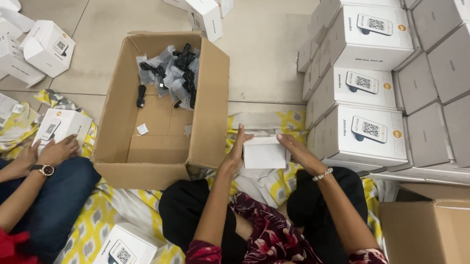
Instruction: The person packs electronic components and QR code cards into small white boxes.
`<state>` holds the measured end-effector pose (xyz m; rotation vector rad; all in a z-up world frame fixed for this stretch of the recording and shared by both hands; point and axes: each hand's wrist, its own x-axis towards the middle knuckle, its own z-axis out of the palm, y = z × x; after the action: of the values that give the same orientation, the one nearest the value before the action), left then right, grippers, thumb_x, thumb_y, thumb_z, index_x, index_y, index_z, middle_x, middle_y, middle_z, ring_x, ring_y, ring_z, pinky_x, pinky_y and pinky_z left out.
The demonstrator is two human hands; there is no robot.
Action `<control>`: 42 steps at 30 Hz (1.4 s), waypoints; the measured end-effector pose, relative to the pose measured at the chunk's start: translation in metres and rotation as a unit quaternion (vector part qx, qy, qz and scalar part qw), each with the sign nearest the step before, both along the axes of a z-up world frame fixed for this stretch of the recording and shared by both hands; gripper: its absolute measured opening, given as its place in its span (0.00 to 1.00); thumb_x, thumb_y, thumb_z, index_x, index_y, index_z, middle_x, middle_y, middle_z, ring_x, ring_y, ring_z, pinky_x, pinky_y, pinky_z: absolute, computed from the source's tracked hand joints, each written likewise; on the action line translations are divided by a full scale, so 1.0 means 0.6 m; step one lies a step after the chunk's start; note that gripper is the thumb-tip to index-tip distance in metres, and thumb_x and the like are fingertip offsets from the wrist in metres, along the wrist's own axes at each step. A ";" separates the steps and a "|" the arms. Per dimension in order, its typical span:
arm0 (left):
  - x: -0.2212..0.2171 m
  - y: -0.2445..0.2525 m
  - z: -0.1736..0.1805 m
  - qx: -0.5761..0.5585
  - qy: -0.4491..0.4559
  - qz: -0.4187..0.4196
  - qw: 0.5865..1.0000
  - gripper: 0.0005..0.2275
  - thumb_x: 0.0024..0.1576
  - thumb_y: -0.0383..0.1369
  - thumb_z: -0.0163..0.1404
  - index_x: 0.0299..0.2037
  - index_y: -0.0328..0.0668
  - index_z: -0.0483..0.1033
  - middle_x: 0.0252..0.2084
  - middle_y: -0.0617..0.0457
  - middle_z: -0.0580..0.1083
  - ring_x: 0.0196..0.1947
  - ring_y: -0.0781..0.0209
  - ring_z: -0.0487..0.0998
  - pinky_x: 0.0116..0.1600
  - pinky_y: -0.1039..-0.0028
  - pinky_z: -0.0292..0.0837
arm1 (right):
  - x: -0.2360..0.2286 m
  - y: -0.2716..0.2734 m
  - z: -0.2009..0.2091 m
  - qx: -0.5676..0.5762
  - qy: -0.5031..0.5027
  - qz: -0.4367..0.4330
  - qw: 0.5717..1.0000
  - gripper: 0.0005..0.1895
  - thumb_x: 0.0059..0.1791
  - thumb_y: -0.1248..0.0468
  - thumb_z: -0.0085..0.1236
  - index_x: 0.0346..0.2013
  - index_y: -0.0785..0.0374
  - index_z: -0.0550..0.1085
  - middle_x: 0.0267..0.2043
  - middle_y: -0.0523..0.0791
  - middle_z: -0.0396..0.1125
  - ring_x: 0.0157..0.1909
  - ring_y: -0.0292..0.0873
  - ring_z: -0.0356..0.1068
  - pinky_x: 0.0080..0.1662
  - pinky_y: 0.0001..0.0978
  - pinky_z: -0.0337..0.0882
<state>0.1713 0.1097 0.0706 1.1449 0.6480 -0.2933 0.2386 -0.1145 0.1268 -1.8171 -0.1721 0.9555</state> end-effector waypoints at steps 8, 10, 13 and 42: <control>0.100 0.052 -0.220 0.216 -0.169 -0.029 0.961 0.32 0.59 0.46 0.47 0.72 0.37 0.57 0.73 0.35 0.60 0.74 0.46 0.58 0.71 0.66 0.52 | 0.100 0.033 -0.147 -0.027 -0.246 -0.001 0.969 0.28 0.56 0.45 0.49 0.63 0.60 0.71 0.50 0.54 0.74 0.50 0.49 0.72 0.52 0.36 0.71; 0.091 0.052 -0.249 0.234 -0.186 -0.035 0.954 0.34 0.62 0.44 0.47 0.75 0.39 0.49 0.75 0.35 0.56 0.76 0.47 0.54 0.73 0.68 0.50 | 0.093 0.035 -0.176 -0.076 -0.254 -0.004 0.964 0.27 0.55 0.49 0.53 0.66 0.58 0.72 0.46 0.57 0.75 0.45 0.51 0.74 0.48 0.37 0.72; 0.065 0.031 -0.200 0.201 -0.193 -0.011 0.960 0.39 0.63 0.43 0.50 0.76 0.51 0.32 0.77 0.42 0.46 0.75 0.45 0.50 0.67 0.58 0.57 | 0.078 0.036 -0.186 -0.007 -0.342 -0.072 0.937 0.43 0.44 0.62 0.67 0.70 0.56 0.57 0.57 0.54 0.70 0.48 0.46 0.74 0.45 0.34 0.74; -0.031 -0.125 0.091 -0.027 -0.245 0.216 0.945 0.39 0.54 0.46 0.56 0.71 0.42 0.48 0.68 0.41 0.58 0.67 0.50 0.62 0.67 0.58 0.60 | -0.109 -0.094 0.117 0.220 0.063 -0.125 0.965 0.58 0.43 0.53 0.64 0.70 0.63 0.32 0.66 0.64 0.56 0.62 0.63 0.69 0.52 0.50 0.76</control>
<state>0.1525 0.0345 0.1251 0.9430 0.4260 0.3417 0.1735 -0.1710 0.1970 -1.3287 -0.0653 0.7769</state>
